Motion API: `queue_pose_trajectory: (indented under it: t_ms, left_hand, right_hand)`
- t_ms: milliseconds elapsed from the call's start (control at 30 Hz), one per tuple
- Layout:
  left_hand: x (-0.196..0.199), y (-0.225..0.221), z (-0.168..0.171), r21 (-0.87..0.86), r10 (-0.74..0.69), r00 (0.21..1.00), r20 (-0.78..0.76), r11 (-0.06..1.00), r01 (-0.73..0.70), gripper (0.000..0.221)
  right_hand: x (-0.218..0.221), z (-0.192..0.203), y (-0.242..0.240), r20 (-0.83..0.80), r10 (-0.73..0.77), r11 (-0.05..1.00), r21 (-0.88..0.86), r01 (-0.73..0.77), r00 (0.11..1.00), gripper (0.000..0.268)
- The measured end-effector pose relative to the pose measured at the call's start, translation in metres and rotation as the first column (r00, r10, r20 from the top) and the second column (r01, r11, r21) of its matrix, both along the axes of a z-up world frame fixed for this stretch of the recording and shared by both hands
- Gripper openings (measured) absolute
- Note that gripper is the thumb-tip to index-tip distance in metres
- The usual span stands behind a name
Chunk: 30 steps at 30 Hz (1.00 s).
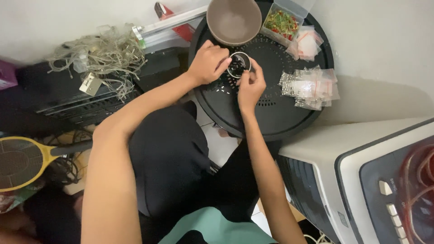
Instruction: Sorting small electronic components from a bowl and a pile into individual plastic bags on a table.
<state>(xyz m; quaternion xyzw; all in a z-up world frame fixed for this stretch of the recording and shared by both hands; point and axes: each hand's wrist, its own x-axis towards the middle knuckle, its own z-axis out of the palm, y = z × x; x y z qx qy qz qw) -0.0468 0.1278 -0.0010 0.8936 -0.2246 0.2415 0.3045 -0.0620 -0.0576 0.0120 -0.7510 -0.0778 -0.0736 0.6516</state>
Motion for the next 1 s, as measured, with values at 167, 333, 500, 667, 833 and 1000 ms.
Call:
queue_pose_trajectory:
  t_ms: [167,333,500,667,833,1000]
  left_hand:
    - [0.003,-0.023,0.006,-0.064,0.049,0.997,-0.051,0.997,-0.052,0.023]
    - [0.010,-0.052,0.018,0.038,0.074,0.996,-0.047,0.997,-0.072,0.038]
    - [0.017,-0.060,0.032,0.069,-0.018,0.981,-0.194,0.997,0.032,0.046]
    - [0.012,-0.056,0.028,0.003,-0.020,0.972,-0.233,1.000,0.021,0.045]
    - [0.017,-0.047,0.028,-0.002,-0.069,0.925,-0.372,0.997,0.074,0.030]
    - [0.040,-0.033,-0.007,-0.002,-0.107,0.835,-0.539,0.992,0.126,0.022]
  right_hand:
    - [0.038,-0.053,-0.010,-0.188,-0.225,0.950,0.174,0.258,0.956,0.034]
    - [0.073,-0.063,-0.015,-0.259,-0.362,0.863,0.270,0.427,0.896,0.038]
    - [0.086,-0.027,-0.010,-0.302,-0.326,0.889,0.224,0.399,0.896,0.030]
    - [0.097,-0.021,-0.008,-0.241,-0.293,0.935,0.132,0.330,0.925,0.034]
    - [0.087,-0.020,-0.019,-0.226,-0.164,0.981,0.069,0.184,0.960,0.039]
    - [0.072,-0.050,-0.039,-0.103,-0.079,0.990,-0.126,0.066,0.992,0.040]
